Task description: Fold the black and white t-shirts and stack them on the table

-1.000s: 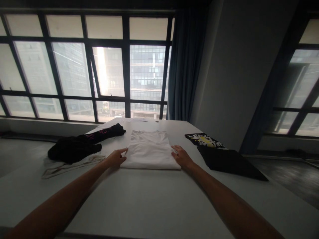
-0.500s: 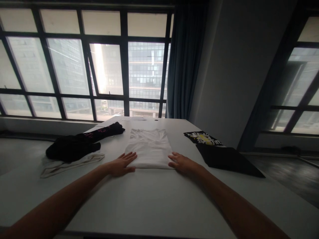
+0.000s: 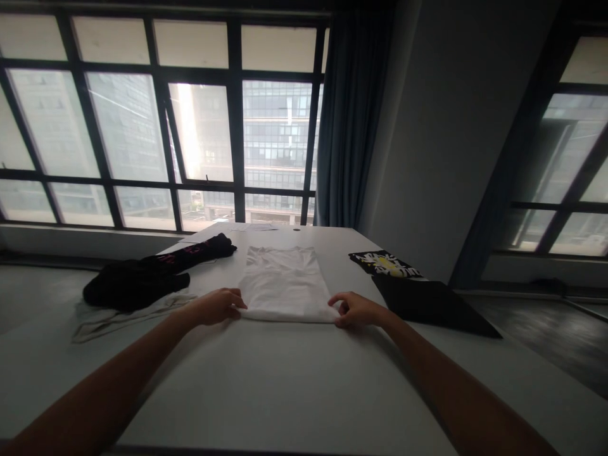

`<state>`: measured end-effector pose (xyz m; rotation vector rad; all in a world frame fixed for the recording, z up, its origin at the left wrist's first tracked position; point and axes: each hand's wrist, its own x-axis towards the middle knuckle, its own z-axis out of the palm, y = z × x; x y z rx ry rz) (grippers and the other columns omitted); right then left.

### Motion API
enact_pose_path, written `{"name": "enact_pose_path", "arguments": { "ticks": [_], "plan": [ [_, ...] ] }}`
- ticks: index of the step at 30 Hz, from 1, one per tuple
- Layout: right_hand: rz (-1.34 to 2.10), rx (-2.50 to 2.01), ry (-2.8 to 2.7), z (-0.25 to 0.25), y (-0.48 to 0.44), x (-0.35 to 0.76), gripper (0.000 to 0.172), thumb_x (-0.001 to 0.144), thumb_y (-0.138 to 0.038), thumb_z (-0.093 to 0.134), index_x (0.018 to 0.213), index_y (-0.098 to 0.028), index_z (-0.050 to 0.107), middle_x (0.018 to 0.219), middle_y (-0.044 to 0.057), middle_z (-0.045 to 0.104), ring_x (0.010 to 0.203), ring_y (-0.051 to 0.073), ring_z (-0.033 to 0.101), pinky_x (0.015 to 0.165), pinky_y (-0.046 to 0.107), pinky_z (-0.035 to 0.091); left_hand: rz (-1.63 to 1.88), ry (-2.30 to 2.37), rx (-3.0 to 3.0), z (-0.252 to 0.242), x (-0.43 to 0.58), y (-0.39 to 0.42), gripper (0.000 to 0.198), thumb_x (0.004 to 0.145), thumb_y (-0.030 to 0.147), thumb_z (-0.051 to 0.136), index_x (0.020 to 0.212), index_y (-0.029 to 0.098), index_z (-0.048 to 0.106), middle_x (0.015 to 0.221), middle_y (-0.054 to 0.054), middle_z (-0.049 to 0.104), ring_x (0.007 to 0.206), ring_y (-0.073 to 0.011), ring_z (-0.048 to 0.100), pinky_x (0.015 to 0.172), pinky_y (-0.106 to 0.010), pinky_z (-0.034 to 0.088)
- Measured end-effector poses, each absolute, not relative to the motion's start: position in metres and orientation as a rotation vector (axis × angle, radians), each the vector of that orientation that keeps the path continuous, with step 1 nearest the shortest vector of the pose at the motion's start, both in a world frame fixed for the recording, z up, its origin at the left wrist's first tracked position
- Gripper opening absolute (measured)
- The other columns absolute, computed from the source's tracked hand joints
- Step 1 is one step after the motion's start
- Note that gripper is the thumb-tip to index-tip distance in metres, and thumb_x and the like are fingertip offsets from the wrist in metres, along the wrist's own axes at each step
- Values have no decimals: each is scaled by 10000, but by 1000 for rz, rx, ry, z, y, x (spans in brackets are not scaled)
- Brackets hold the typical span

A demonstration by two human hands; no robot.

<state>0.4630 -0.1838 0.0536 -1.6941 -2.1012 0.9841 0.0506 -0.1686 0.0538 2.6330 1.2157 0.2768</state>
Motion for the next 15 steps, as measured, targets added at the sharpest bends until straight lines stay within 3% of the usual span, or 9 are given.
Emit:
{"name": "enact_pose_path", "arguments": {
  "ticks": [8, 12, 15],
  "plan": [
    [611, -1673, -2254, 70, -184, 473, 277, 616, -234, 756, 875, -134, 751, 733, 25, 663, 653, 137, 564, 595, 233, 409, 316, 1132, 2702, 70, 54, -177, 287, 898, 242, 512, 1000, 255, 780, 964, -57, 706, 855, -182, 656, 826, -284, 484],
    [927, -1764, -2405, 70, -188, 477, 366, 521, -299, 824, 850, -146, 781, 714, 18, 681, 634, 134, 578, 568, 220, 422, 106, 1116, 2601, 72, 55, -184, 181, 818, 330, 665, 912, 246, 794, 885, -38, 715, 814, -191, 640, 767, -280, 480],
    [1272, -1676, -2458, 72, -188, 484, 546, 493, -490, 847, 900, -133, 777, 693, 26, 689, 613, 137, 595, 581, 232, 462, 5, 1004, 2446, 72, 54, -183, 346, 767, 513, 713, 852, 186, 789, 783, -43, 714, 712, -182, 629, 659, -261, 479]
  ]
}}
